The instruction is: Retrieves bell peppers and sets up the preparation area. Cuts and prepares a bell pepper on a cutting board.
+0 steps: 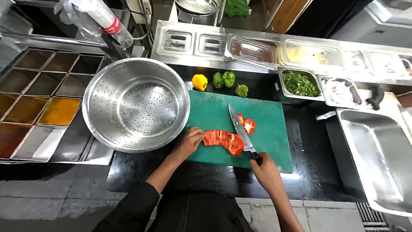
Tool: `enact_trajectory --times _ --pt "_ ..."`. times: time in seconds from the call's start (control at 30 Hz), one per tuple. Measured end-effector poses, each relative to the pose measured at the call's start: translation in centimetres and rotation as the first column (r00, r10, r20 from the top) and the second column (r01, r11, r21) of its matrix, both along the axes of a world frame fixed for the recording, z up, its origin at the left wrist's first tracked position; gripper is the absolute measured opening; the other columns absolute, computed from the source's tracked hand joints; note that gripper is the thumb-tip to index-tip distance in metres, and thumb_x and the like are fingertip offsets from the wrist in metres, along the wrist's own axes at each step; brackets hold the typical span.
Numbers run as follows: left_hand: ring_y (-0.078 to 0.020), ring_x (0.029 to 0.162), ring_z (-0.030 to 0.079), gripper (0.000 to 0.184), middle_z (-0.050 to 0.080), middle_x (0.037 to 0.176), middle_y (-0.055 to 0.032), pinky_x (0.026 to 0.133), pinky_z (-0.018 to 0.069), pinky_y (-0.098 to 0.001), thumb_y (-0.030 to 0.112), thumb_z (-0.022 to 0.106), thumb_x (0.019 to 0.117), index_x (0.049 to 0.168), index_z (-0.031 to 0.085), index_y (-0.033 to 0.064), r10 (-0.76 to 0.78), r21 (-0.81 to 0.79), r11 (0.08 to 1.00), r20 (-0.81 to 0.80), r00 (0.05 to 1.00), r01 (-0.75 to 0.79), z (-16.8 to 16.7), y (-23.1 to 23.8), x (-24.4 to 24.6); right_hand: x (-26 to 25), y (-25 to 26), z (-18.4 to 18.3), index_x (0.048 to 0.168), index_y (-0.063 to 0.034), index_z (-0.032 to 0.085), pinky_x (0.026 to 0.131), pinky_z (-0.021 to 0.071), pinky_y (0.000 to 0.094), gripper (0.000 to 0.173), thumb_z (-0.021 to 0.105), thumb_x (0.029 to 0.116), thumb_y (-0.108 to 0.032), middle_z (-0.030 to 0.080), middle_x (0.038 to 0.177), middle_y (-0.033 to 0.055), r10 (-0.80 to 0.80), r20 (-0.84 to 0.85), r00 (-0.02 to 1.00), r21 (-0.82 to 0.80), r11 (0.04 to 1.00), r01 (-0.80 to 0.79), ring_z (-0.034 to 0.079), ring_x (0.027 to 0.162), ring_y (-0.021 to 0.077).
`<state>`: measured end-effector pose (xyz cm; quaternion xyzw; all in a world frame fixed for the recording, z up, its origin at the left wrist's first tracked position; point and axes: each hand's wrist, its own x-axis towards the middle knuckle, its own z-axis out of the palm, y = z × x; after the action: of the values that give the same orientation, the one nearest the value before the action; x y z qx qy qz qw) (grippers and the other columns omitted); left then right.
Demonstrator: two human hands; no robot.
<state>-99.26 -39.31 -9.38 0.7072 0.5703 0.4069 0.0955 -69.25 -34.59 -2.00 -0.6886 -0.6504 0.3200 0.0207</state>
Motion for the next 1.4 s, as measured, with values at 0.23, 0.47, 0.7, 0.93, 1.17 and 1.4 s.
enact_trajectory --times 0.23,0.47,0.7,0.93,1.17,1.4 --pt "-0.0242 0.106 0.067 0.017 0.073 0.109 -0.0083 0.097 0.0542 -0.0368 0.007 0.062 0.0959 0.102 0.078 0.0068 -0.119 0.055 0.990 -0.189 0.975 0.132 -0.1 -1.3 -0.8 4.7 -4.7 2.1 0.121 0.0017 0.050 0.053 0.0580 0.0319 0.045 0.061 0.0798 -0.012 0.066 0.087 0.0052 -0.141 -0.427 0.893 -0.020 0.989 0.146 0.068 0.064 0.0147" --pt "-0.0284 0.108 0.068 0.018 0.072 0.112 -0.0134 0.098 0.0548 -0.0381 0.004 0.065 0.0929 0.107 0.077 0.0039 -0.060 0.034 0.997 -0.182 0.981 0.067 -0.8 -3.4 0.0 1.2 -7.5 -1.4 0.133 0.0004 0.053 0.050 0.0524 0.0222 0.041 0.055 0.1015 -0.026 0.068 0.080 -0.0012 0.016 -0.690 0.724 -0.077 0.993 -0.095 0.060 0.056 0.0058" --pt "-0.0222 0.109 0.068 0.016 0.072 0.109 -0.0120 0.102 0.0519 -0.0316 0.011 0.067 0.0970 0.106 0.077 0.0027 -0.082 0.060 0.994 -0.152 0.985 0.092 -1.0 -3.6 -0.3 0.2 -8.6 -4.4 0.145 -0.0138 0.058 0.055 0.0524 0.0278 0.044 0.050 0.1062 -0.033 0.069 0.079 -0.0015 0.151 -0.456 0.877 -0.067 0.977 -0.202 0.060 0.058 0.0084" --pt "-0.0225 0.108 0.068 0.013 0.073 0.104 -0.0128 0.102 0.0515 -0.0313 0.008 0.067 0.0962 0.102 0.078 0.0027 -0.069 0.078 0.994 -0.091 0.993 0.076 -1.5 -3.3 -0.3 -0.4 -7.9 -3.7 0.145 -0.0201 0.059 0.064 0.0546 0.0338 0.044 0.048 0.1070 -0.039 0.069 0.081 -0.0007 0.187 -0.375 0.908 -0.103 0.965 -0.241 0.063 0.065 0.0116" --pt "-0.0220 0.107 0.067 0.013 0.072 0.102 -0.0129 0.102 0.0502 -0.0298 0.009 0.067 0.0964 0.099 0.077 0.0015 -0.070 0.097 0.992 -0.074 0.995 0.077 -1.4 -3.1 -0.3 -1.0 -8.8 -3.9 0.147 -0.0247 0.058 0.071 0.0574 0.0458 0.044 0.047 0.1071 -0.041 0.072 0.085 0.0041 0.228 -0.286 0.931 -0.056 0.966 -0.253 0.069 0.072 0.0201" --pt "-0.0229 0.108 0.067 0.012 0.071 0.105 -0.0140 0.102 0.0515 -0.0332 0.008 0.067 0.0947 0.098 0.075 0.0002 -0.073 0.014 0.997 0.010 0.997 0.073 -1.1 -3.1 -0.7 -2.9 -8.1 -3.9 0.147 -0.0265 0.057 0.075 0.0567 0.0502 0.043 0.047 0.1076 -0.041 0.072 0.086 0.0061 0.251 -0.255 0.934 -0.101 0.954 -0.283 0.069 0.077 0.0238"
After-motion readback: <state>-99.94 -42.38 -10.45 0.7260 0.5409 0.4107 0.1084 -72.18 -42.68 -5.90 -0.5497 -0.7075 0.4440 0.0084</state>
